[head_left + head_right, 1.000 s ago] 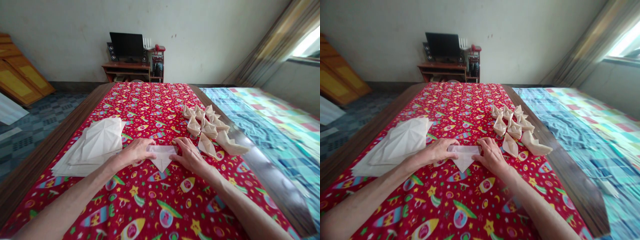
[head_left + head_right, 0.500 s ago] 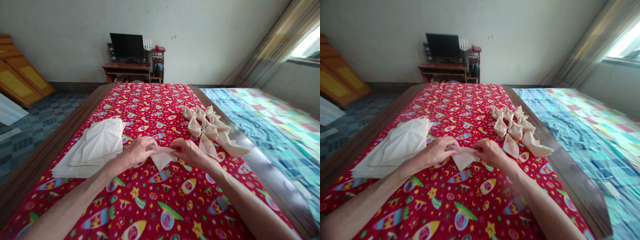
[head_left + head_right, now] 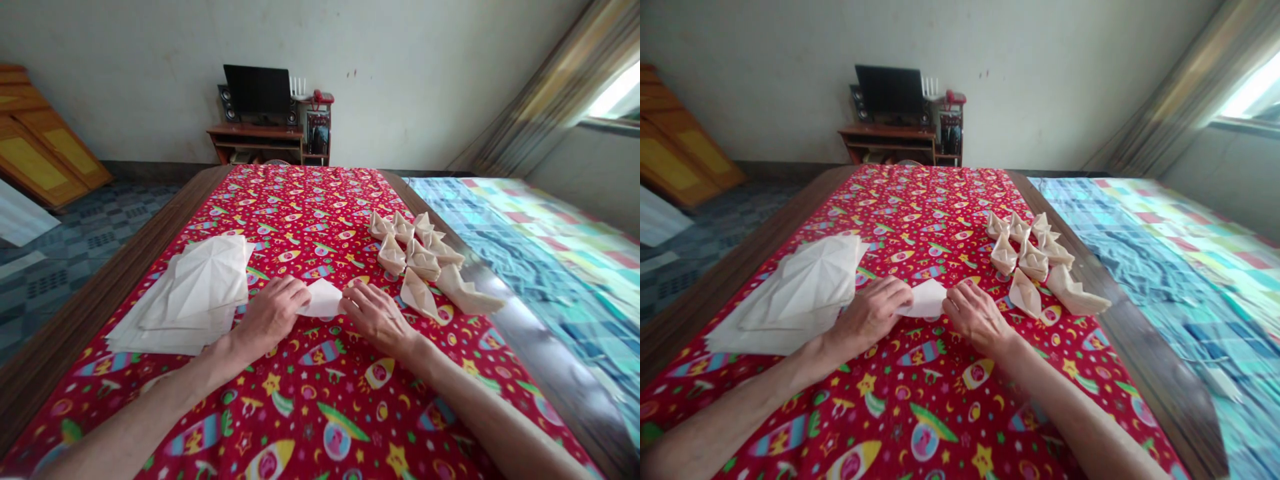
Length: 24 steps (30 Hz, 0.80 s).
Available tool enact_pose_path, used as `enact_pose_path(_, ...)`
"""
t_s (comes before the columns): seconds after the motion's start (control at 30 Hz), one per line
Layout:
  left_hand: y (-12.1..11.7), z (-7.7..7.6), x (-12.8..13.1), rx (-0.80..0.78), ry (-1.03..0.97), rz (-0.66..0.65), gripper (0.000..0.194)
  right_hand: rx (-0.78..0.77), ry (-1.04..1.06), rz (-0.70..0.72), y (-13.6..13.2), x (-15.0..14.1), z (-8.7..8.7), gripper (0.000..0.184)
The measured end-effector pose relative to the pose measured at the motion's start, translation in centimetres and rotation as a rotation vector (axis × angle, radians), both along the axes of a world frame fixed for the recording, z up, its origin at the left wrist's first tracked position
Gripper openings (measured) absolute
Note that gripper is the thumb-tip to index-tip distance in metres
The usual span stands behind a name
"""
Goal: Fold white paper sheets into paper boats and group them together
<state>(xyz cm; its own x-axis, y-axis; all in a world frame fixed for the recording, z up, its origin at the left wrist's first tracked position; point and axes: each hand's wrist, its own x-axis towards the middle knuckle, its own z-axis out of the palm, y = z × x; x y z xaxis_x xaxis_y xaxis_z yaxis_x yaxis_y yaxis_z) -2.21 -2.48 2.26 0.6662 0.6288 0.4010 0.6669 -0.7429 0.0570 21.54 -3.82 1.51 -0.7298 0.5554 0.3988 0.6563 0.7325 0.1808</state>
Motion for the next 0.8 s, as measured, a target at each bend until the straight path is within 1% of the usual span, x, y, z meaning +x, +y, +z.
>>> enact_pose_path(0.07, -0.6, -0.8, -0.3, -0.049, 0.034, -0.003, 0.019, -0.03, -0.033, 0.025, -0.4, 0.0, -0.5, 0.023)
enact_pose_path(0.17, -1.3, -1.4, -0.7, -0.086, 0.058, -0.002, 0.02, -0.111, -0.044, 0.036, -0.6, 0.1, -0.7, 0.022)
enact_pose_path(0.27, -1.6, -1.8, -1.1, -0.115, 0.015, 0.001, 0.017, -0.193, 0.004, 0.04, -0.7, 0.4, -0.8, 0.022)
enact_pose_path(0.37, -1.4, -2.5, -1.5, -0.137, -0.099, -0.001, 0.011, -0.268, 0.136, 0.041, -0.6, 0.9, -1.1, 0.02)
enact_pose_path(0.5, -0.9, -3.3, -1.9, -0.222, -0.288, -0.012, 0.012, -0.431, 0.42, 0.011, -0.2, 1.3, -1.6, 0.016)
enact_pose_path(0.57, -0.5, -3.6, -2.1, -0.266, -0.364, 0.009, 0.014, -0.507, 0.526, -0.02, 0.0, 1.3, -1.8, 0.015)
enact_pose_path(0.63, -0.2, -3.7, -2.2, -0.284, -0.41, 0.052, 0.015, -0.542, 0.556, -0.088, 0.1, 1.2, -1.9, 0.017)
enact_pose_path(0.7, 0.2, -3.6, -2.1, -0.3, -0.414, 0.092, 0.018, -0.547, 0.524, -0.17, 0.2, 1.0, -1.8, 0.019)
enact_pose_path(0.8, 0.4, -3.2, -1.9, -0.317, -0.365, 0.135, 0.021, -0.524, 0.457, -0.277, 0.2, 0.8, -1.7, 0.022)
